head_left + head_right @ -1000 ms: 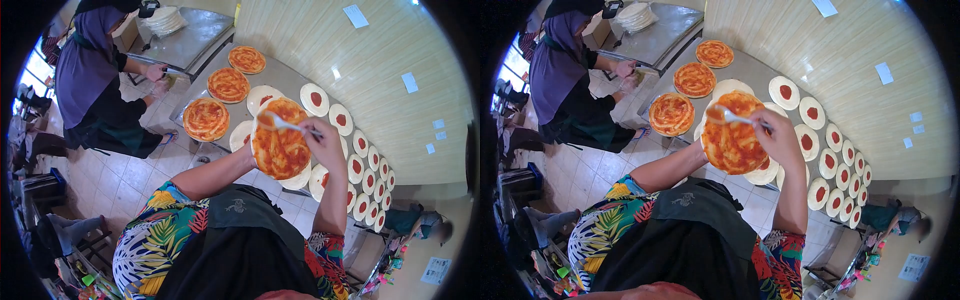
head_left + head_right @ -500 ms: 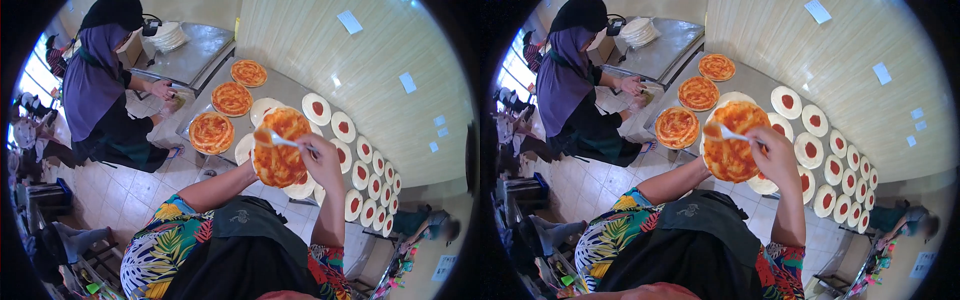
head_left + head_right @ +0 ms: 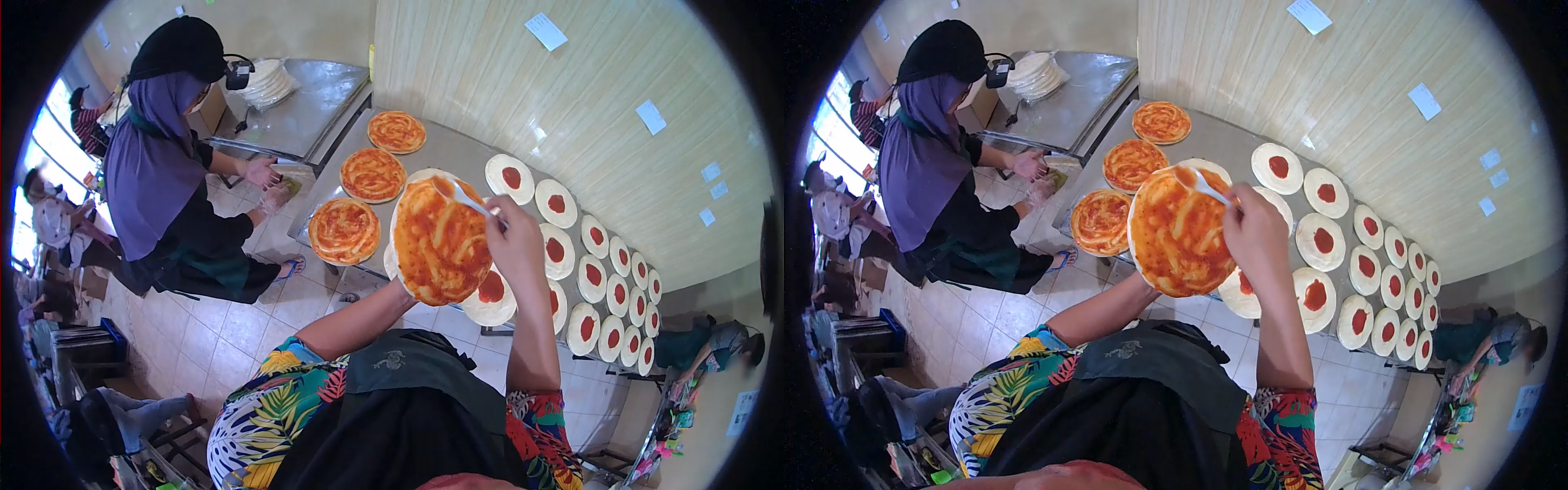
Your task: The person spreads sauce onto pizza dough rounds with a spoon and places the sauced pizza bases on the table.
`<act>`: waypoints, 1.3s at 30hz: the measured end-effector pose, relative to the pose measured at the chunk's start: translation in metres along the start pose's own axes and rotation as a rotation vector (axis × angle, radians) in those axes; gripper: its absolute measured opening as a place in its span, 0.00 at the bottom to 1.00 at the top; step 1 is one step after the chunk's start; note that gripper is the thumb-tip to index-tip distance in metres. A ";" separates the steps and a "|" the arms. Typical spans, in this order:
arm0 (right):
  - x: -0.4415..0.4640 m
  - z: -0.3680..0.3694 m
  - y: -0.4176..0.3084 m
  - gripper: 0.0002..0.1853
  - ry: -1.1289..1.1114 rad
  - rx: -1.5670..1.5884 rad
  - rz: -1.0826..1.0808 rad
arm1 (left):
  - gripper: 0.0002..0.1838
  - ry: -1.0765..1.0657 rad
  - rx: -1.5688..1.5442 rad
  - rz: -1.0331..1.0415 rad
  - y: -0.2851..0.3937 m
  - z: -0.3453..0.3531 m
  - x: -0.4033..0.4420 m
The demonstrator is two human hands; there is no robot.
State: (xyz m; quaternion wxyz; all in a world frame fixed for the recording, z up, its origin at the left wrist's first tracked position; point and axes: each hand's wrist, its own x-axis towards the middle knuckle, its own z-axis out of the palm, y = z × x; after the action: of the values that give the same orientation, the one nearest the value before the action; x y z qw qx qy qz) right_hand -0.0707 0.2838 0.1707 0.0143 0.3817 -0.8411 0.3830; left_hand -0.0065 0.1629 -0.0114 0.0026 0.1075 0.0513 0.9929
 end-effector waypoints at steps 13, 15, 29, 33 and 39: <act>0.002 0.003 0.001 0.04 -0.030 -0.098 0.153 | 0.32 0.046 0.051 0.093 0.013 0.013 -0.021; -0.002 0.008 -0.003 0.04 -0.041 -0.067 0.151 | 0.31 0.004 0.002 0.090 0.011 0.010 -0.023; -0.013 0.022 0.065 0.06 0.058 0.272 0.078 | 0.30 -0.029 0.082 0.140 0.014 0.017 -0.028; -0.009 0.040 0.012 0.05 0.015 0.355 0.073 | 0.30 -0.016 0.164 0.109 0.012 0.011 -0.021; -0.034 0.029 0.013 0.05 -0.082 0.341 -0.236 | 0.30 0.044 0.249 0.154 0.016 0.007 -0.033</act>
State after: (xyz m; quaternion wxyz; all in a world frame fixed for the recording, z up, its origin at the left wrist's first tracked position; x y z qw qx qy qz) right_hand -0.0474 0.2916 0.1309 -0.0397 0.4897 -0.7135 0.4995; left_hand 0.0272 0.1467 -0.0101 -0.0879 0.0889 0.1656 0.9782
